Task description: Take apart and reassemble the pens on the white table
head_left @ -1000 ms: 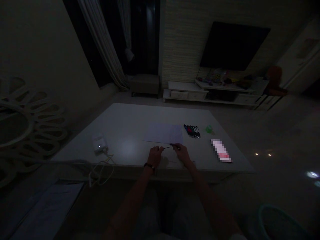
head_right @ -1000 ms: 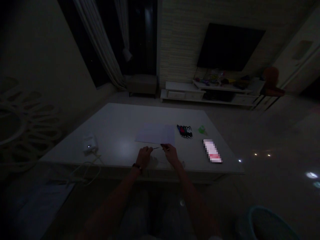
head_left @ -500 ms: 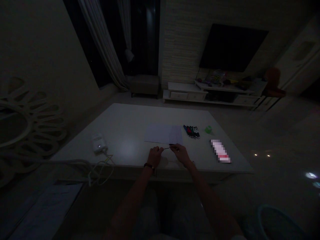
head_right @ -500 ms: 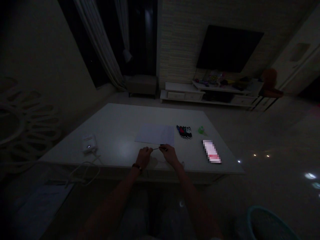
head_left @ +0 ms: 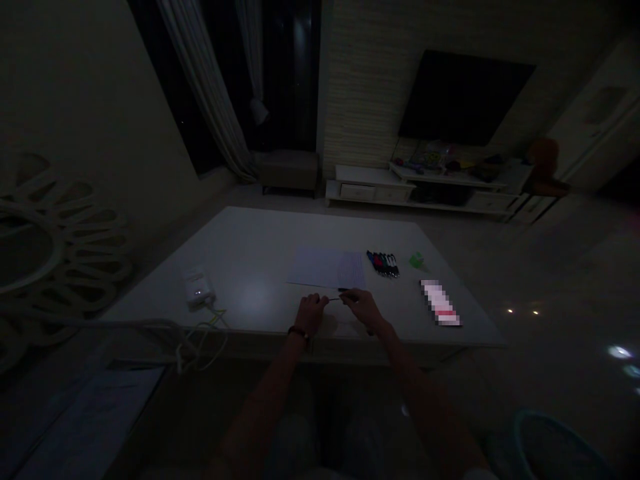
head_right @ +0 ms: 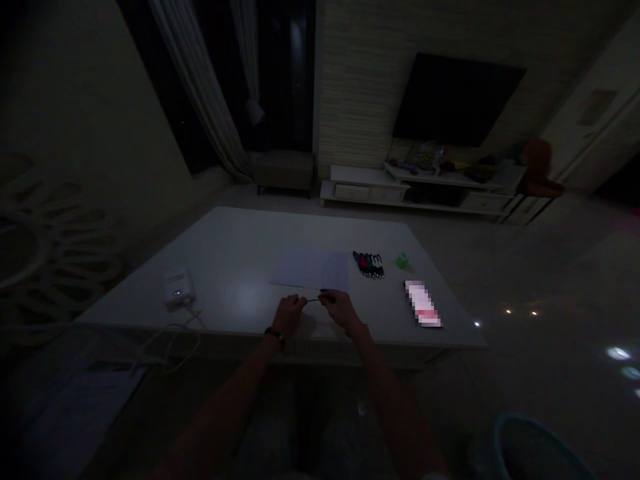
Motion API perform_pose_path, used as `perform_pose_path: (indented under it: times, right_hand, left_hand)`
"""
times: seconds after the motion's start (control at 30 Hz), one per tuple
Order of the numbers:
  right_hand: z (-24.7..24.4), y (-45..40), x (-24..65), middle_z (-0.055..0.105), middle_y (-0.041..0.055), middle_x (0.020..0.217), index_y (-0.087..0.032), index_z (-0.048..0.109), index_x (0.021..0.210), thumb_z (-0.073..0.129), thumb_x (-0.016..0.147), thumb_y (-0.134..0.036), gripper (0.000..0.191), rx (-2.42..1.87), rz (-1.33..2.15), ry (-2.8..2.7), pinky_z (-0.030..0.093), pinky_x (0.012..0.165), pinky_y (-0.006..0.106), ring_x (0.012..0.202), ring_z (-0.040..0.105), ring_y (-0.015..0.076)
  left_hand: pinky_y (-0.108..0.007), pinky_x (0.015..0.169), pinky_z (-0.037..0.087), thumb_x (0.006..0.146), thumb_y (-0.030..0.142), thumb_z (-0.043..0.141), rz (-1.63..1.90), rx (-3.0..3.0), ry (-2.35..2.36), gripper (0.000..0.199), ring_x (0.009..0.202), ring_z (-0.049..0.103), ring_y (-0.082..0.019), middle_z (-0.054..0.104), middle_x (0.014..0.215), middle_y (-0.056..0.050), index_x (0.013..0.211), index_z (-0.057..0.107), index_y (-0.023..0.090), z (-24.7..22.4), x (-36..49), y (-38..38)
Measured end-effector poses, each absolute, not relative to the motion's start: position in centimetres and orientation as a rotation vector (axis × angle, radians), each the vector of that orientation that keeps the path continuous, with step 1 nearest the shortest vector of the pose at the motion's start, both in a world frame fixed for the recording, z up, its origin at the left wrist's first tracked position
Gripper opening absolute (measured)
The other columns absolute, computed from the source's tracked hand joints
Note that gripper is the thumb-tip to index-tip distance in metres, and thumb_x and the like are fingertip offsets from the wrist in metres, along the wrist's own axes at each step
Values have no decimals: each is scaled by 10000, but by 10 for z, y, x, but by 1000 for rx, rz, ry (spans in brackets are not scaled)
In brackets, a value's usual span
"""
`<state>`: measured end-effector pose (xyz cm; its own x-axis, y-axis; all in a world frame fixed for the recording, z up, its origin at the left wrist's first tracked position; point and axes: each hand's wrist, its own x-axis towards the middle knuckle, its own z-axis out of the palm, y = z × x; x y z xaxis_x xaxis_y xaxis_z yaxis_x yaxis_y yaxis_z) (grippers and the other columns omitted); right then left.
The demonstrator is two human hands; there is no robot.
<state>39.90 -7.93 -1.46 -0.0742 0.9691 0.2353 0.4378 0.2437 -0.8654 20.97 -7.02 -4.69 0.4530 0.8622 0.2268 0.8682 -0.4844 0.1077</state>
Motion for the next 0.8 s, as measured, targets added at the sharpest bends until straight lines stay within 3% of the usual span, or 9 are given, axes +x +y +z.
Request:
perform_pose_path:
  times: [0.43, 0.63, 0.8]
  right_hand:
    - [-9, -77, 400, 708, 63, 813, -175, 703, 837, 564, 752, -315, 214, -1336, 835, -1787, 489, 697, 302, 728, 638, 181]
    - [-7, -73, 400, 669, 25, 673, -147, 675, 951, 600, 714, -277, 281, -1352, 914, -1851, 449, 586, 245, 607, 585, 138]
    - [-6, -72, 388, 656, 12, 669, -161, 651, 972, 603, 713, -260, 282, -1311, 931, -1855, 447, 598, 241, 612, 586, 132]
  left_hand:
    - [-352, 790, 343, 890, 188, 407, -329, -2706, -1521, 205, 893, 487, -199, 536, 946, -67, 1051, 528, 226, -46, 209, -70]
    - [-339, 794, 342, 908, 223, 396, -335, -2717, -1451, 183, 890, 492, -185, 542, 950, -56, 1047, 515, 223, -47, 211, -71]
    - [-339, 796, 348, 923, 253, 372, -335, -2722, -1398, 238, 884, 503, -181, 552, 948, -60, 1133, 477, 218, -48, 211, -70]
